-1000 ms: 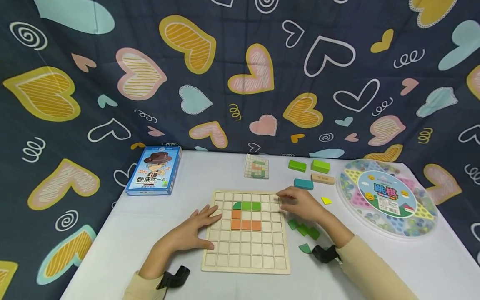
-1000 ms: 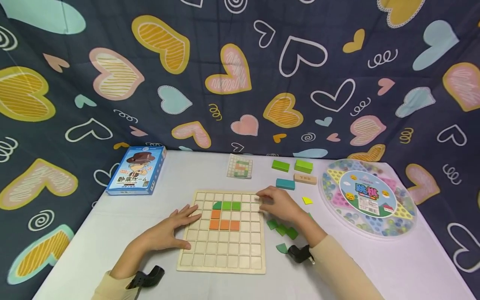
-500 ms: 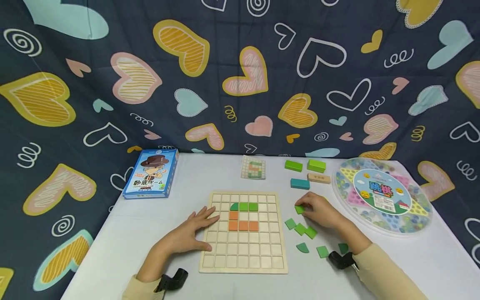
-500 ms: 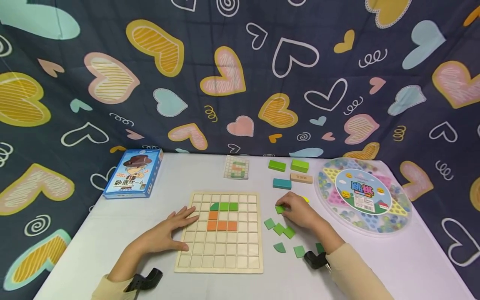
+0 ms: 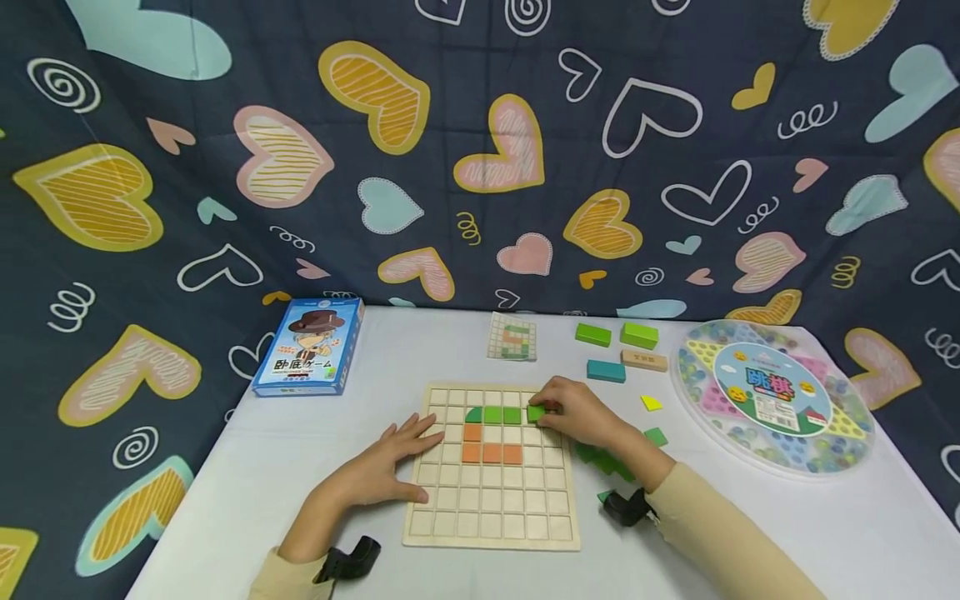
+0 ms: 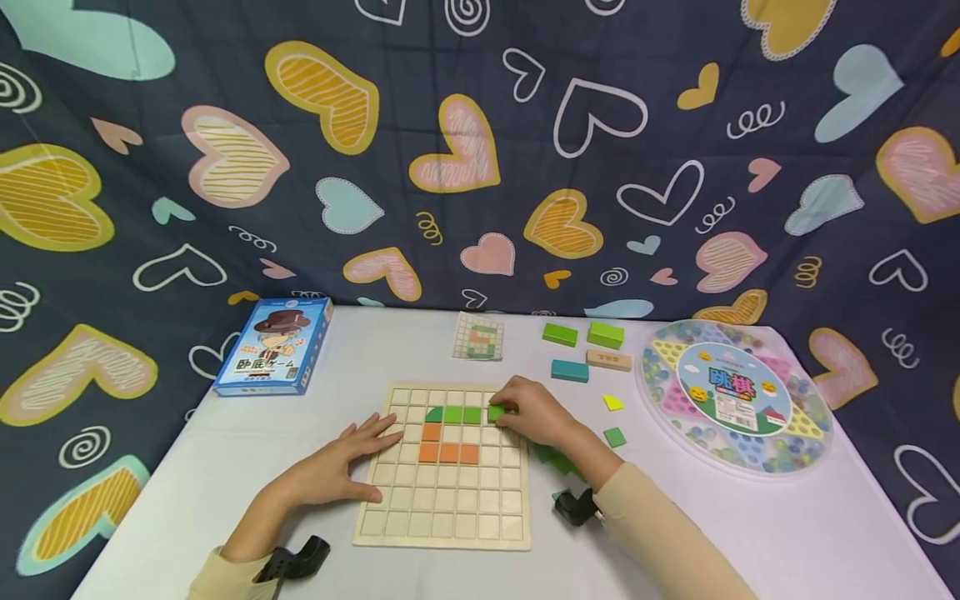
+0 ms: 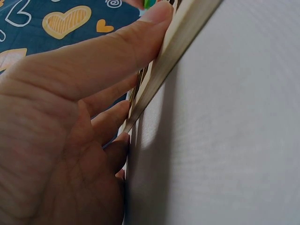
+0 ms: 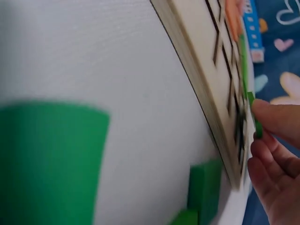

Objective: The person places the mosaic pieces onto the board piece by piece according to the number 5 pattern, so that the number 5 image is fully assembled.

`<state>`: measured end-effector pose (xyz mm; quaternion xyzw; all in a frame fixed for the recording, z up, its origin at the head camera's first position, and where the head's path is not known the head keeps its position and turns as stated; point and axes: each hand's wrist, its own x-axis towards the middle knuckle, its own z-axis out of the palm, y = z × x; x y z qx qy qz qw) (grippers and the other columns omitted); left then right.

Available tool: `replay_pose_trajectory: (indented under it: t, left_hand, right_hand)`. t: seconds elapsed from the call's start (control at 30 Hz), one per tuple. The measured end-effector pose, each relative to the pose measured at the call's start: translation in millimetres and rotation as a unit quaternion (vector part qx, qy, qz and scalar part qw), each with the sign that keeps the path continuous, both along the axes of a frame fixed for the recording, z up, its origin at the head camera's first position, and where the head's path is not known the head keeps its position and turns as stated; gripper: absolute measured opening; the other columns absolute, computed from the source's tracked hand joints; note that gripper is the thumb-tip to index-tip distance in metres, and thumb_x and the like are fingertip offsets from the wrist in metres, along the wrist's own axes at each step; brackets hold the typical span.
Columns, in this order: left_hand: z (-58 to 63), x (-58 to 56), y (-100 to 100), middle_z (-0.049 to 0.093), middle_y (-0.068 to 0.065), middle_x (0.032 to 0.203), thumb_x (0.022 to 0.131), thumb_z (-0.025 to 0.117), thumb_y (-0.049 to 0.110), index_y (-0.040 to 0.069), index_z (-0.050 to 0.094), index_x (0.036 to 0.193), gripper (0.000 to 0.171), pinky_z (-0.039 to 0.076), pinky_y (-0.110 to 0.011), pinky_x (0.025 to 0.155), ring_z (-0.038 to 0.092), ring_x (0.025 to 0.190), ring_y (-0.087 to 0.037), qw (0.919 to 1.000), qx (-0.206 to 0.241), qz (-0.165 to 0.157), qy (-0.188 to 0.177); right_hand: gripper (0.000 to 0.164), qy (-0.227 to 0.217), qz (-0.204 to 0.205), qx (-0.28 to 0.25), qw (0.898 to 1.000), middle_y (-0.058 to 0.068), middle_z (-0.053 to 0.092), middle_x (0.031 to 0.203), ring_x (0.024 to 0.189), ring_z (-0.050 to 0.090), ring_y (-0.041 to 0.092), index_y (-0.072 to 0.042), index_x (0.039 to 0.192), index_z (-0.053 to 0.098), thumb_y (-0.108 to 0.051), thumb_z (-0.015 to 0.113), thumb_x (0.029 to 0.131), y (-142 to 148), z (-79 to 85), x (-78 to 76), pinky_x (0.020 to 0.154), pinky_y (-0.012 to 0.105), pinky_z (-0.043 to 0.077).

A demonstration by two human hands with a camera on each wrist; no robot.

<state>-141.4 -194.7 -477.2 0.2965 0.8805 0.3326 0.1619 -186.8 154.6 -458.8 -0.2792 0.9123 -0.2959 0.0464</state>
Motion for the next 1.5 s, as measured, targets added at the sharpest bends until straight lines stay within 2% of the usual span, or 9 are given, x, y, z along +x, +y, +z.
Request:
replay_pose_trajectory:
  t: [0.27, 0.5, 0.63, 0.77, 0.9, 1.03, 1.27, 1.4, 1.5]
  left_hand:
    - [1.8, -1.9, 1.5, 0.021, -0.009, 0.158, 0.070, 0.079, 0.041, 0.013, 0.043, 0.143, 0.086, 0.005, -0.060, 0.115, 0.009, 0.146, -0.035, 1.0000, -0.008, 0.000, 0.005]
    - [2.0, -0.4, 0.0, 0.021, -0.010, 0.157, 0.070, 0.080, 0.040, 0.013, 0.043, 0.143, 0.086, 0.004, -0.060, 0.115, 0.009, 0.146, -0.036, 1.0000, -0.006, 0.002, 0.002]
    - [0.2, 2.1, -0.5, 0.021, -0.012, 0.157, 0.069, 0.080, 0.040, 0.012, 0.044, 0.143, 0.087, 0.004, -0.061, 0.114, 0.008, 0.146, -0.037, 1.0000, 0.001, 0.005, -0.005]
    - [-1.2, 2.7, -0.6, 0.021, -0.011, 0.158, 0.070, 0.079, 0.041, 0.013, 0.043, 0.143, 0.086, 0.003, -0.060, 0.115, 0.008, 0.146, -0.036, 1.0000, 0.000, 0.004, -0.006]
    - [-1.2, 2.0, -1.8, 0.021, -0.010, 0.158, 0.070, 0.079, 0.041, 0.013, 0.043, 0.143, 0.087, 0.003, -0.059, 0.116, 0.009, 0.146, -0.035, 1.0000, -0.001, 0.003, -0.005]
    - [-0.9, 2.4, -3.1, 0.020, -0.010, 0.158, 0.070, 0.079, 0.040, 0.013, 0.043, 0.143, 0.086, 0.003, -0.059, 0.116, 0.008, 0.146, -0.035, 1.0000, 0.000, 0.004, -0.007]
    - [-1.6, 2.8, -2.0, 0.020, -0.010, 0.158, 0.071, 0.079, 0.041, 0.014, 0.042, 0.144, 0.086, 0.002, -0.059, 0.116, 0.008, 0.146, -0.035, 0.9999, 0.003, 0.006, -0.010]
    - [-0.8, 1.2, -1.0, 0.020, -0.009, 0.158, 0.071, 0.079, 0.040, 0.013, 0.042, 0.144, 0.086, 0.002, -0.059, 0.116, 0.008, 0.146, -0.035, 0.9999, 0.001, 0.003, -0.010]
    - [-0.2, -0.9, -0.3, 0.020, -0.009, 0.158, 0.071, 0.078, 0.041, 0.014, 0.042, 0.144, 0.086, 0.003, -0.059, 0.116, 0.008, 0.146, -0.035, 1.0000, -0.003, -0.001, -0.005]
  right_hand:
    - [0.028, 0.027, 0.019, 0.023, 0.999, 0.004, 0.062, 0.099, 0.079, 0.054, 0.009, -0.005, 0.110, 0.070, -0.009, 0.072, 0.082, -10.9, -1.8, -0.6, 0.067, 0.022, 0.048]
    - [0.035, 0.015, 0.014, 0.017, 1.000, 0.005, 0.061, 0.101, 0.081, 0.055, 0.012, -0.004, 0.117, 0.067, -0.013, 0.071, 0.083, -11.1, -1.8, 1.6, 0.070, 0.025, 0.049]
    - [0.042, 0.004, -0.029, -0.004, 1.000, 0.005, 0.062, 0.107, 0.091, 0.058, 0.016, -0.005, 0.123, 0.063, -0.016, 0.071, 0.084, 6.6, -0.3, 1.7, 0.077, 0.032, 0.052]
    - [0.039, 0.026, -0.090, -0.034, 0.995, 0.011, 0.064, 0.109, 0.097, 0.062, 0.026, -0.001, 0.120, 0.064, -0.009, 0.071, 0.083, 49.4, 1.8, 3.6, 0.083, 0.041, 0.054]
    - [0.035, 0.027, -0.150, -0.024, 0.988, 0.019, 0.064, 0.111, 0.098, 0.063, 0.033, 0.003, 0.117, 0.064, -0.003, 0.068, 0.083, 97.0, 2.3, 6.9, 0.084, 0.046, 0.054]
    - [0.030, 0.000, -0.191, 0.012, 0.981, 0.020, 0.064, 0.106, 0.093, 0.062, 0.031, 0.005, 0.112, 0.066, -0.002, 0.066, 0.083, 123.5, 3.0, 9.7, 0.080, 0.045, 0.053]
    - [0.015, -0.008, -0.208, 0.053, 0.977, 0.011, 0.061, 0.088, 0.078, 0.055, 0.019, -0.001, 0.096, 0.067, -0.002, 0.067, 0.081, 131.1, 1.0, 7.3, 0.069, 0.033, 0.046]
    - [0.011, -0.012, -0.214, 0.032, 0.976, 0.006, 0.061, 0.080, 0.075, 0.054, 0.017, -0.004, 0.091, 0.063, -0.002, 0.068, 0.081, 124.1, 4.9, 9.9, 0.066, 0.030, 0.046]
    - [0.011, -0.009, -0.205, -0.005, 0.979, 0.003, 0.064, 0.080, 0.076, 0.057, 0.015, -0.005, 0.091, 0.065, -0.003, 0.069, 0.082, 108.9, 9.0, 16.3, 0.066, 0.028, 0.049]
